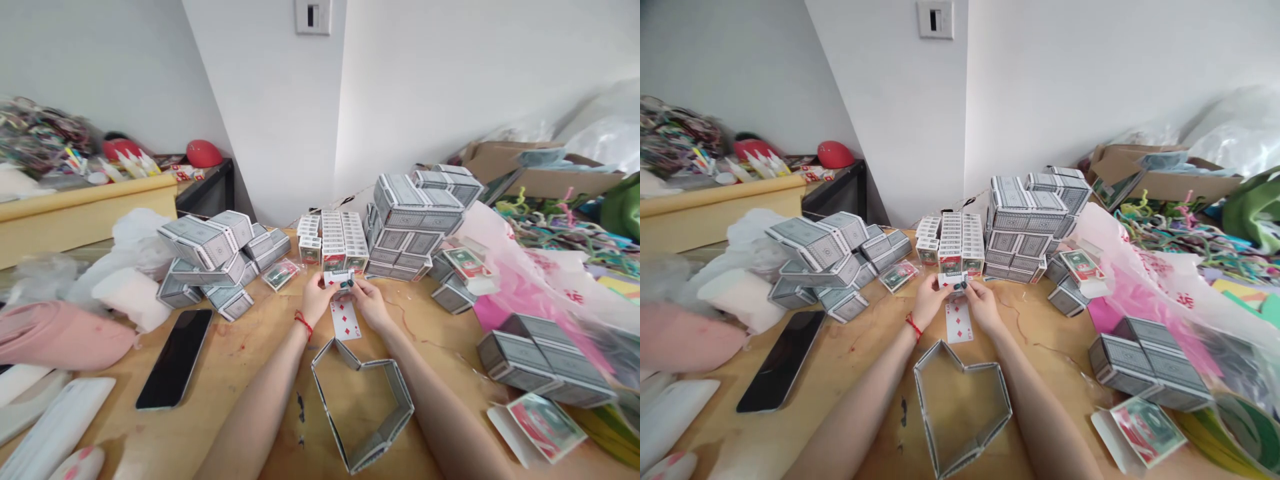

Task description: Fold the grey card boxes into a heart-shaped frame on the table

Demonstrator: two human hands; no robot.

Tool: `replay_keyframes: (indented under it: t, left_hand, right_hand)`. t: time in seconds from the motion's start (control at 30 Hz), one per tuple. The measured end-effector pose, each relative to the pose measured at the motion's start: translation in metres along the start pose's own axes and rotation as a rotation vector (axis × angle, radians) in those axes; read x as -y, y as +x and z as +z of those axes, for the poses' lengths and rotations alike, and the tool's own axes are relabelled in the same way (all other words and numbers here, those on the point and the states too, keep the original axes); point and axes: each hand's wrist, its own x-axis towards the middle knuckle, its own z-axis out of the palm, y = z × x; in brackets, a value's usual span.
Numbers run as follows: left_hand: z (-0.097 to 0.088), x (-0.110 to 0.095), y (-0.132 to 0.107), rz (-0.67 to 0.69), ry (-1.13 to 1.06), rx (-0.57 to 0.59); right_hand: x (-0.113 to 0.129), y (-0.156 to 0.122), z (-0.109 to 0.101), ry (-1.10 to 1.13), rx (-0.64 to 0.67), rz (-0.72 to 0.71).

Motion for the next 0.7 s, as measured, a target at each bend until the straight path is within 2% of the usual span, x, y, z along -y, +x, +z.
replay_keyframes:
  t: [0.13,0.37,0.53,0.7]
  left_hand:
    - [0.001,0.002,0.002,-0.042,-0.043,-0.018]
    - [0.0,0.01,0.005,-0.032,-0.048,0.079]
    - [-0.002,0.011,0.005,-0.012,0.133,0.105]
    - [-0.002,0.007,0.001,0.038,0.234,0.184]
  right_hand:
    - [0.0,0.0,-0.002,-0.08,-0.011,-0.022]
    - [-0.003,0.0,-0.009,-0.139,-0.075,-0.023]
    - [0.004,-0.002,-0.009,-0.155,-0.118,-0.07]
    - [0.005,-0.002,-0.011,-0.228,-0.175,-0.095]
